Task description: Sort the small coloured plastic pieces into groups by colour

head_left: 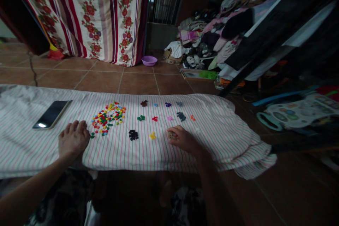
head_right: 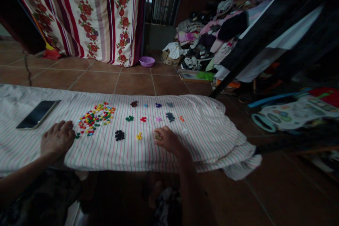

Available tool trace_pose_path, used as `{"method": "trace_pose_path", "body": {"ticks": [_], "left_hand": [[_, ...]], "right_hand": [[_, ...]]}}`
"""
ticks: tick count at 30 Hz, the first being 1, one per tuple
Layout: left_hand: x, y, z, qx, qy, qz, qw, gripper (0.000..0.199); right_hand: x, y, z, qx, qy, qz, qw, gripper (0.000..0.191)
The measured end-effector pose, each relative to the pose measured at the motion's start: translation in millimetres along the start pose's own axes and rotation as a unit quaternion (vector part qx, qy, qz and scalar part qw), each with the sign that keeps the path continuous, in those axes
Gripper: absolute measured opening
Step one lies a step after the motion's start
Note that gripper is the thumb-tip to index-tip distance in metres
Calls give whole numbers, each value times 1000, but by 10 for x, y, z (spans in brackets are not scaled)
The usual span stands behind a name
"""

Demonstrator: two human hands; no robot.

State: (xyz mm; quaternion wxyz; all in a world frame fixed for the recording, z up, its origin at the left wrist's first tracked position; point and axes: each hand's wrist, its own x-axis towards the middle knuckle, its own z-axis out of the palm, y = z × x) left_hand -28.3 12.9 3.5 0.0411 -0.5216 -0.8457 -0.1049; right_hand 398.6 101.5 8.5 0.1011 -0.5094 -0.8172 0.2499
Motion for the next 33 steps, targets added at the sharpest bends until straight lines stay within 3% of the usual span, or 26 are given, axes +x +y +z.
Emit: {"method": "trace_pose_path", "body": {"ticks": [3, 6, 11, 19, 26, 33], "left_hand": [[4, -2, 18, 9, 5, -6, 1000, 47], [2, 4, 22, 27, 11, -11, 1000, 46], [2, -6, 28, 36, 5, -4, 999, 45], [12, -19, 34, 46, 9, 1, 999, 44], [14, -34, 80, 63, 23, 1, 998, 46], [17, -55, 142, 72, 34, 8, 997, 47]], "right_hand": [[22, 9, 6, -4, 36, -14, 999, 31], [115, -50, 35, -1, 112, -45, 993, 21], [364, -337, 193, 4, 184, -120, 976, 26], [669, -1074, 611, 5, 121, -224, 967, 27], [860, -1741, 796, -24, 67, -306, 949, 27], [1066, -2061, 1030, -39, 58, -298, 952, 28]]}}
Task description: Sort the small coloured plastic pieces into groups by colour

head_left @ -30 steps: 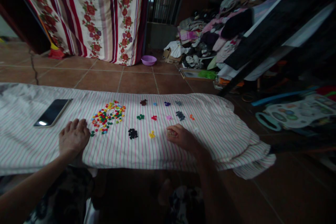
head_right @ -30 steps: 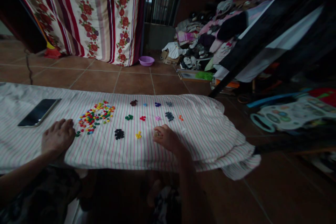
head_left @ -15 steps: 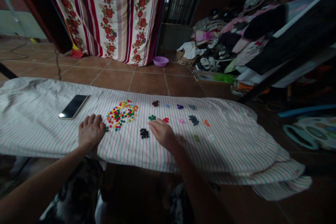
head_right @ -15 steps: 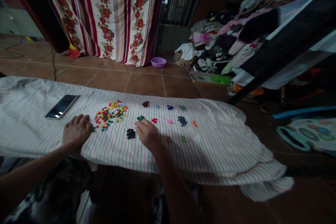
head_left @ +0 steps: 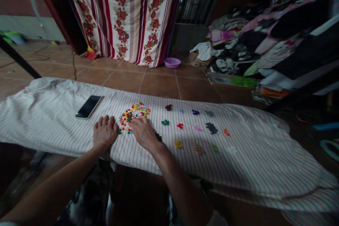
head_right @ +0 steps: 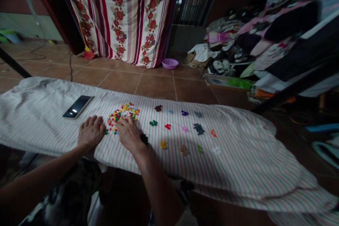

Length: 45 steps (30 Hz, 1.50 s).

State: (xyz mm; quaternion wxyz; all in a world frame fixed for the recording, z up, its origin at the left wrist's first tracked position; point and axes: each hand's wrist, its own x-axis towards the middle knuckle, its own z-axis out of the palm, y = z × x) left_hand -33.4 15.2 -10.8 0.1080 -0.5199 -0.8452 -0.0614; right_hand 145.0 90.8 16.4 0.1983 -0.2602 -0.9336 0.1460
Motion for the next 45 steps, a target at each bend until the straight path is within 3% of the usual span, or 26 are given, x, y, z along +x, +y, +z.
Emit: {"method": "trace_pose_path", "body": {"ticks": [10, 19, 28, 37, 45], "left_hand": [[7, 5, 14, -16, 6, -9, 1000, 45], [11, -4, 28, -34, 6, -6, 999, 46], [20, -4, 48, -39, 6, -9, 999, 46], [13, 7, 22, -13, 4, -6, 1000, 46], [6, 10, 12, -24, 8, -5, 1000, 46]], "right_hand": [[175, -121, 197, -33, -9, -1, 999, 42], [272, -131, 412, -57, 5, -14, 998, 29], [281, -177, 354, -56, -5, -3, 998, 28], [306, -46, 350, 18, 8, 8, 1000, 30], [293, 8, 311, 62, 49, 77, 994, 25]]}}
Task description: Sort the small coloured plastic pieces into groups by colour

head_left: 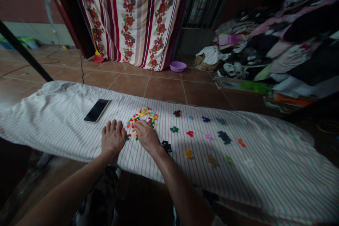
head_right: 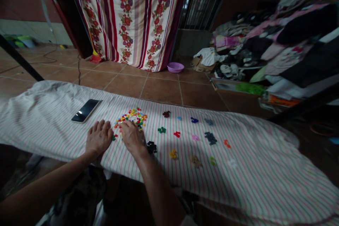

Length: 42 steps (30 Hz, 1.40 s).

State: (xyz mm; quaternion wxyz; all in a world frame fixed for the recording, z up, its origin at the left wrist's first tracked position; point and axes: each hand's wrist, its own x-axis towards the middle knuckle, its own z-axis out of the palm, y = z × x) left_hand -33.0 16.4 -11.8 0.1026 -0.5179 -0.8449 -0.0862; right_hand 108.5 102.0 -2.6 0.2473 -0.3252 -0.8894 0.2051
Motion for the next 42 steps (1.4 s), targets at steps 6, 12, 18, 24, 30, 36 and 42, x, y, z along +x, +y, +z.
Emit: {"method": "trace_pose_path", "body": {"ticks": [6, 12, 18, 24, 30, 36, 42], "left_hand": [[5, 3, -10, 30, -6, 5, 1000, 45], [-1, -9, 13, 46, 1, 6, 999, 46], [-8, 4, -9, 47, -7, 1, 999, 46], [-7, 24, -59, 44, -21, -3, 999, 46], [-8, 40, -95, 21, -31, -7, 999, 47], [-15, 67, -177, -7, -41, -2, 999, 46], [-16, 80, -221, -17, -38, 4, 999, 45]], "right_hand": [[-28, 66, -175, 28, 89, 1, 996, 19], [-152, 326, -385, 46, 144, 8, 988, 20], [-336, 578, -574, 68, 168, 21, 983, 22], [-528, 734, -708, 61, 178, 45, 981, 21], [-773, 897, -903, 45, 205, 66, 975, 19], [-1083, 1112, -1215, 31, 258, 84, 962, 18], [-1362, 1293, -1439, 11, 280, 105, 954, 16]]}}
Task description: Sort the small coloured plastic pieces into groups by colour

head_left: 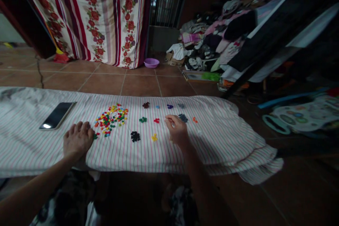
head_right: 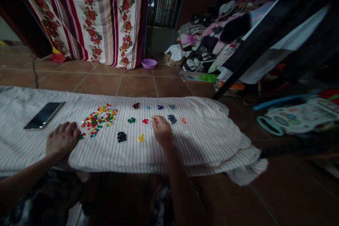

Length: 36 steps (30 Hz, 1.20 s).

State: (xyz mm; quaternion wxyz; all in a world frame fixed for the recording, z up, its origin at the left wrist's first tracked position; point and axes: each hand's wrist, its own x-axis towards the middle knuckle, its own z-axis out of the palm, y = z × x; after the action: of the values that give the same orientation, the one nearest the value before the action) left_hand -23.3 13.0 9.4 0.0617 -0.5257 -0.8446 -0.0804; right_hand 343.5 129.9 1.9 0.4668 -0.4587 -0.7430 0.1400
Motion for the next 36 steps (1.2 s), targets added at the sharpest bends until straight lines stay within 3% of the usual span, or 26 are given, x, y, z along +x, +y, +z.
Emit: {"method": "trace_pose_path", "body": {"ticks": [8, 15, 30, 36], "left_hand": [[7, -24, 52, 8, -1, -6, 1000, 50], [4, 2, 7, 0, -12, -7, 1000, 49], [2, 2, 34, 29, -6, -9, 1000, 43], [2, 10, 9, 16, -13, -8, 1000, 47]], "right_hand": [[-222, 223, -346, -46, -58, -6, 997, 17], [-363, 279, -413, -80, -163, 38, 983, 18], [-383, 250, -446, -118, -223, 58, 966, 21], [-393, 284, -442, -116, -206, 59, 970, 27]]}}
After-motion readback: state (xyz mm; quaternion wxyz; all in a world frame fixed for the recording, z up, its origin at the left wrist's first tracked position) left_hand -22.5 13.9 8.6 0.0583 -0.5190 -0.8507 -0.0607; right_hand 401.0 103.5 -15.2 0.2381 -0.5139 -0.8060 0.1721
